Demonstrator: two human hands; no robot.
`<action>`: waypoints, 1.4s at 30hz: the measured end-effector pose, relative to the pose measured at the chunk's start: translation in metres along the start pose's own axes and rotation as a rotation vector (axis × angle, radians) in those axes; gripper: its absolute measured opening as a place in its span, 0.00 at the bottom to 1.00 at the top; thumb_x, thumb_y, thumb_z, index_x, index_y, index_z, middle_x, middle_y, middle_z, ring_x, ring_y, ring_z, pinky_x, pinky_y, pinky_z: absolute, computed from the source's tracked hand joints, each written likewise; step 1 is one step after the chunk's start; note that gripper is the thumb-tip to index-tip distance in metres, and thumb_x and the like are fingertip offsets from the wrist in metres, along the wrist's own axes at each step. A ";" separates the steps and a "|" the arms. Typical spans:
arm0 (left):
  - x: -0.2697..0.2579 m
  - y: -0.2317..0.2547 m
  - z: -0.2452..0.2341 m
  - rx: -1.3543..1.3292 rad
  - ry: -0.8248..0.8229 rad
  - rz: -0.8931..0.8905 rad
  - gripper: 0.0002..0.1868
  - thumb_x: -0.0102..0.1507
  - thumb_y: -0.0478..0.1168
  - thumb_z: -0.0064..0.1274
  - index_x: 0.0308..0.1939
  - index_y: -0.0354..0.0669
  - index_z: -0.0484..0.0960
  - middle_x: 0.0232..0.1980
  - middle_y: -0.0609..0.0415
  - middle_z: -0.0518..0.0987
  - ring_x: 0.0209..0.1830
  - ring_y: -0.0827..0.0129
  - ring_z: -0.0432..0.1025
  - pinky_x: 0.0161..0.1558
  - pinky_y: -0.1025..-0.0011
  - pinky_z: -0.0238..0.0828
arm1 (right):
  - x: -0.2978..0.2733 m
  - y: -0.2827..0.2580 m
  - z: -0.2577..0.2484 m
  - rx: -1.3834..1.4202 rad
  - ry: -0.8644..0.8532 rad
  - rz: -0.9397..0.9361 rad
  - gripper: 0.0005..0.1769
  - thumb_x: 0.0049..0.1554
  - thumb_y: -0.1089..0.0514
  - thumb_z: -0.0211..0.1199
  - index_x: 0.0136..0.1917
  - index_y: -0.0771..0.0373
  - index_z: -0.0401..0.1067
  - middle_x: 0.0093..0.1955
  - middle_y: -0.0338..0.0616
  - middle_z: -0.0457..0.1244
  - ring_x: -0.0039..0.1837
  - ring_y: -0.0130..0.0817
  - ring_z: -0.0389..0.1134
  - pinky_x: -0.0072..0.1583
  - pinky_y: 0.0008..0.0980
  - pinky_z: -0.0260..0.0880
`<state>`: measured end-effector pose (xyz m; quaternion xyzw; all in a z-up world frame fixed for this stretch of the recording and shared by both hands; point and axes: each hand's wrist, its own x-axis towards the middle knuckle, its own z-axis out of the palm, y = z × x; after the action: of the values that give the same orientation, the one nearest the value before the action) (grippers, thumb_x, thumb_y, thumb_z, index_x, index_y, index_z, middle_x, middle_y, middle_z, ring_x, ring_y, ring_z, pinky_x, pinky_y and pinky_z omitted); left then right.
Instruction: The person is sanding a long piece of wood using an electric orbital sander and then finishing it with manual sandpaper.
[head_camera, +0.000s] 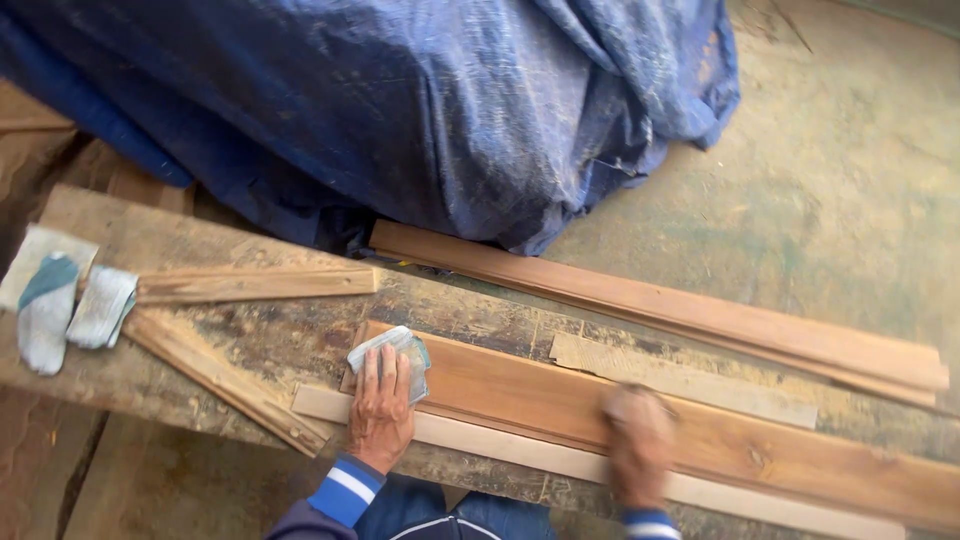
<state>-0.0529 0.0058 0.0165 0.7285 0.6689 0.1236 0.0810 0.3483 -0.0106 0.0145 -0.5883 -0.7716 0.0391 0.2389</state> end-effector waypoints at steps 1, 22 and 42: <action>0.002 0.003 -0.002 -0.007 -0.016 -0.017 0.36 0.54 0.36 0.53 0.67 0.28 0.67 0.72 0.31 0.63 0.74 0.34 0.55 0.72 0.47 0.52 | -0.021 0.038 -0.017 -0.097 -0.042 0.104 0.23 0.64 0.59 0.53 0.71 0.65 0.65 0.71 0.59 0.61 0.75 0.56 0.60 0.75 0.52 0.59; -0.023 0.027 0.011 -0.184 0.307 -0.868 0.27 0.65 0.36 0.43 0.68 0.30 0.69 0.76 0.34 0.63 0.79 0.43 0.54 0.77 0.55 0.48 | 0.156 -0.110 0.080 0.306 -0.697 -0.879 0.35 0.55 0.59 0.52 0.75 0.69 0.57 0.80 0.56 0.50 0.82 0.52 0.46 0.79 0.49 0.44; -0.039 -0.002 -0.016 -0.481 0.248 -0.796 0.24 0.69 0.40 0.42 0.66 0.28 0.72 0.70 0.34 0.71 0.76 0.43 0.59 0.74 0.57 0.54 | 0.149 -0.119 0.110 0.265 -0.644 -0.866 0.33 0.53 0.66 0.57 0.73 0.68 0.61 0.79 0.57 0.52 0.81 0.54 0.50 0.77 0.51 0.52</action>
<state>-0.0627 -0.0339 0.0282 0.3562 0.8529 0.3202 0.2076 0.1684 0.1159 0.0060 -0.1407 -0.9654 0.2122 0.0572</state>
